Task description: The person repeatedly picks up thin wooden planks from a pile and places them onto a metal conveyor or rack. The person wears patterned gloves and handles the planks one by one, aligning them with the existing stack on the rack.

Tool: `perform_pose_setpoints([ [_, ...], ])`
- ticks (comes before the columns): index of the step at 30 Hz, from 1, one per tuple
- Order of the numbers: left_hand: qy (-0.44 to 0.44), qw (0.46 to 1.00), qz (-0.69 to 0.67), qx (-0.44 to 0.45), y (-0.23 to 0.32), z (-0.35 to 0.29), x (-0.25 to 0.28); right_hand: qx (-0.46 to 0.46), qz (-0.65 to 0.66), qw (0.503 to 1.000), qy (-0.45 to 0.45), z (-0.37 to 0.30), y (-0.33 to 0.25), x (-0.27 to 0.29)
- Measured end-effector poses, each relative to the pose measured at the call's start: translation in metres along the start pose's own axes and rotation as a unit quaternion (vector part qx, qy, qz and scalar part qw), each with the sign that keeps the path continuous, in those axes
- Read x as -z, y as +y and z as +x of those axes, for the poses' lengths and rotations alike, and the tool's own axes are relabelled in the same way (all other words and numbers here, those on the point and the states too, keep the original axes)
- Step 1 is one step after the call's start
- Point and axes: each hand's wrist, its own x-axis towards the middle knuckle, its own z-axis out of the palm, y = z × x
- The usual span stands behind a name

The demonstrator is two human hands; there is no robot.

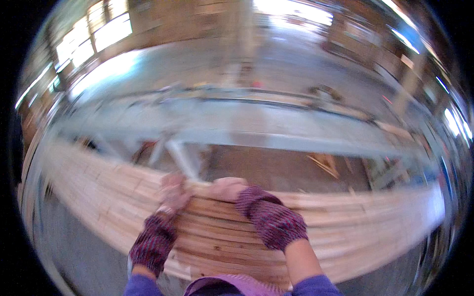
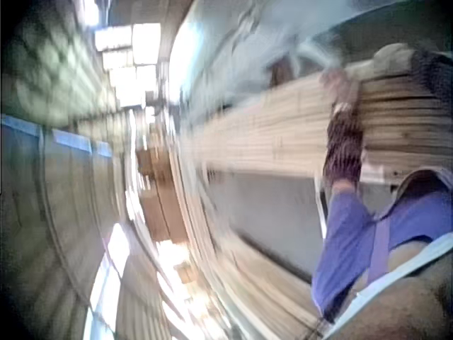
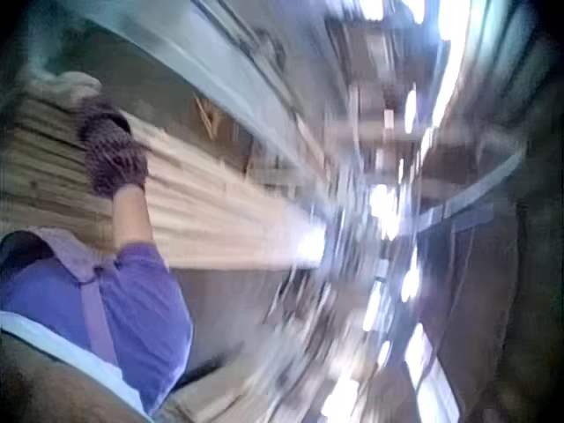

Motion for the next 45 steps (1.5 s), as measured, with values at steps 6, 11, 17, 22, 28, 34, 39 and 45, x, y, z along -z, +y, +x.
perform_pose_setpoints([
  [6, -0.137, 0.978, 0.098, 0.121, -0.032, -0.034, 0.026, -0.243, 0.122, 0.960, -0.065, -0.082, -0.001, 0.065],
  [11, -0.179, 0.969, 0.124, 0.119, -0.019, -0.021, 0.020, -0.319, 0.174, 0.931, -0.033, -0.121, 0.022, 0.054],
  [17, -0.190, 0.966, 0.131, 0.114, -0.012, -0.016, 0.031, -0.317, 0.177, 0.931, -0.030, -0.109, 0.027, 0.042],
  [22, -0.210, 0.959, 0.157, 0.112, -0.012, -0.015, 0.038, -0.296, 0.178, 0.937, -0.044, -0.083, 0.020, 0.037],
  [28, -0.187, 0.968, 0.126, 0.110, -0.021, -0.020, 0.022, -0.299, 0.156, 0.940, -0.039, -0.070, 0.016, 0.027],
  [34, -0.161, 0.976, 0.107, 0.099, -0.026, -0.022, 0.022, -0.305, 0.153, 0.938, -0.064, -0.071, 0.012, 0.033],
  [39, -0.187, 0.973, 0.086, 0.105, -0.007, -0.002, 0.036, -0.294, 0.155, 0.943, -0.026, -0.078, 0.011, 0.031],
  [45, -0.151, 0.980, 0.092, 0.091, -0.040, -0.003, 0.010, -0.307, 0.159, 0.938, -0.028, -0.079, 0.005, 0.041],
])
